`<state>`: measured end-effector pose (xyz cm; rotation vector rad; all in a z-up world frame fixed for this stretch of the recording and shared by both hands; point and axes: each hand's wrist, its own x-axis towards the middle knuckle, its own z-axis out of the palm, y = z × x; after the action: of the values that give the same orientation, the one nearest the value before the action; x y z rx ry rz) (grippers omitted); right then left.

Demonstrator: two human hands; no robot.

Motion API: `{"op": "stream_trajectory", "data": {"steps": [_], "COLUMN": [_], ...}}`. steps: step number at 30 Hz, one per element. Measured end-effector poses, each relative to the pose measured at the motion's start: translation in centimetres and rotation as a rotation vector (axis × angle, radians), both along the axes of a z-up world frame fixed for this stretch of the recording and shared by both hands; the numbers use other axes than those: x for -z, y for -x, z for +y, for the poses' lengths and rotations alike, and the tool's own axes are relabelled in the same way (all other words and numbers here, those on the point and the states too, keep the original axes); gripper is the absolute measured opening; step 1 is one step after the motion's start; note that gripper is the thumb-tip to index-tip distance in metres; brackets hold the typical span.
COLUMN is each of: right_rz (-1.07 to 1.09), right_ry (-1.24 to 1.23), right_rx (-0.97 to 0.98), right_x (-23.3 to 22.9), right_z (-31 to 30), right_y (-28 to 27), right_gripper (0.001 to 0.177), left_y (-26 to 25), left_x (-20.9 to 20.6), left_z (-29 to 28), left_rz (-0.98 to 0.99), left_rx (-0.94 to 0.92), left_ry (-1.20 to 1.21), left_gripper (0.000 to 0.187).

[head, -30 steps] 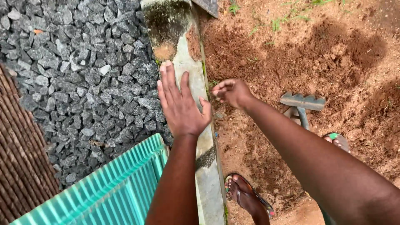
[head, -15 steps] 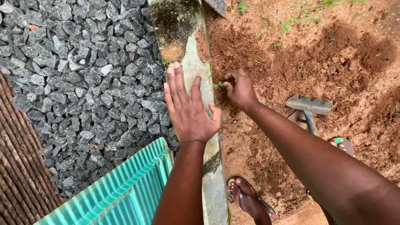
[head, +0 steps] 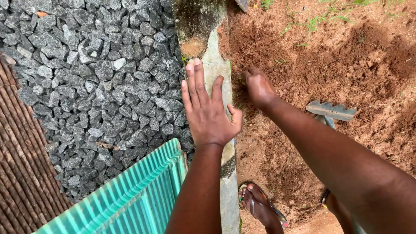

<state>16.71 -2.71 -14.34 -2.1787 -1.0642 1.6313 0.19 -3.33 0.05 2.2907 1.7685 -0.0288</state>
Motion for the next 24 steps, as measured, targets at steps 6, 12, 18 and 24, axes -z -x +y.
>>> {"op": "stream_trajectory", "data": {"steps": [6,12,18,24], "right_rz": [-0.018,-0.124,0.298,-0.406], "right_ry": [-0.062,-0.221,-0.649,-0.675], "right_rx": [0.081,0.296,1.268,-0.011], "right_x": [-2.2,4.1,6.0,4.3], "right_z": [0.1,-1.7,-3.1,-3.2], "right_y": [-1.1,-5.4,-9.3,-5.5], "right_gripper": [0.038,0.022,0.018,0.029], "left_y": [0.1,0.1,0.1,0.1], "left_x": [-0.3,-0.3,-0.6,-0.4], "left_z": [-0.1,-0.2,-0.3,-0.3], "left_rz": [0.003,-0.023,-0.042,-0.073], "left_rx": [0.000,0.002,-0.004,-0.005], "left_ry": [0.022,-0.022,-0.004,-0.009], "left_gripper": [0.070,0.069,0.066,0.064]}}
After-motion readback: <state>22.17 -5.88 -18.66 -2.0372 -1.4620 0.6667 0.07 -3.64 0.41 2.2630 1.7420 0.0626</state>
